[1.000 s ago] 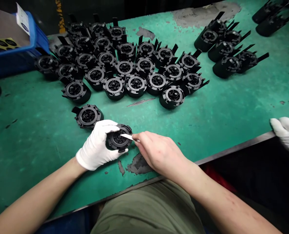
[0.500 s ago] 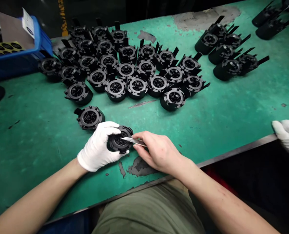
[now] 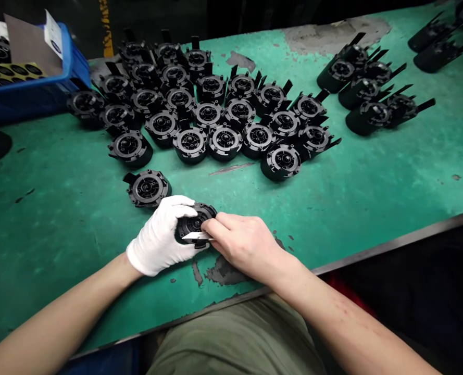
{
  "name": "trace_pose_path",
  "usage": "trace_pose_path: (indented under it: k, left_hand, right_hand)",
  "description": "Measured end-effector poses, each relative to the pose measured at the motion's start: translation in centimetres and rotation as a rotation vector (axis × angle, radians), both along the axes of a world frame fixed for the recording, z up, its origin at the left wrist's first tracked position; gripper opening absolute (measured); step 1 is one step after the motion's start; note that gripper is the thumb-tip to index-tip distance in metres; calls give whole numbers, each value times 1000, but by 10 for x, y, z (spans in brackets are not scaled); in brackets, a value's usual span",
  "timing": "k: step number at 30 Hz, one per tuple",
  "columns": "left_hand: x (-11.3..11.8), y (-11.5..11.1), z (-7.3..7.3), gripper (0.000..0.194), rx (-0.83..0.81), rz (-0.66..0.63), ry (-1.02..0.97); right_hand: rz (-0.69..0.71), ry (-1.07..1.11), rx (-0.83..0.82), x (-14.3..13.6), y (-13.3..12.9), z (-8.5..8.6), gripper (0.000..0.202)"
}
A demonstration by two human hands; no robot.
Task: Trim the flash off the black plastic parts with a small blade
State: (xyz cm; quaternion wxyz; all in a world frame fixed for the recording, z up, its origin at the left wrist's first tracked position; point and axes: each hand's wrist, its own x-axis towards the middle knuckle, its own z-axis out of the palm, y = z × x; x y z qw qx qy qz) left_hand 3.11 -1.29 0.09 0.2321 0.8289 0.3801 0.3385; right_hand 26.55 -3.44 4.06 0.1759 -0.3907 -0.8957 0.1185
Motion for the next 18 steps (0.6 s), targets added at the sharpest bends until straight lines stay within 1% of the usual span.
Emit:
trace_pose_path:
  k: [2, 3, 5, 8, 10, 12, 16, 18]
  left_hand:
    - [1, 1, 2, 57, -6, 4, 3]
    - [1, 1, 3, 54, -6, 4, 6]
    - [1, 1, 5, 49, -2, 5, 12]
    - [2, 1, 6, 50, -7, 5, 12]
    - [2, 2, 6, 50, -16, 9, 8]
    - [2, 2, 7, 49, -19, 10, 9]
    - [2, 2, 9, 43, -23, 10, 29]
    - [3, 2, 9, 42, -24, 13, 35]
  right_hand:
    - [-3, 31, -37, 1, 0, -1, 17]
    - [-3, 38, -45, 2, 0, -2, 20]
    - [0, 29, -28, 2, 0, -3, 24]
    - [14, 14, 43, 2, 2, -5, 15]
    - [16, 30, 58, 3, 2, -7, 13]
    - [6, 77, 9, 3, 1, -9, 15]
    - [-44, 229, -193, 1, 0, -11, 21]
    - [-73, 285, -257, -1, 1, -11, 20]
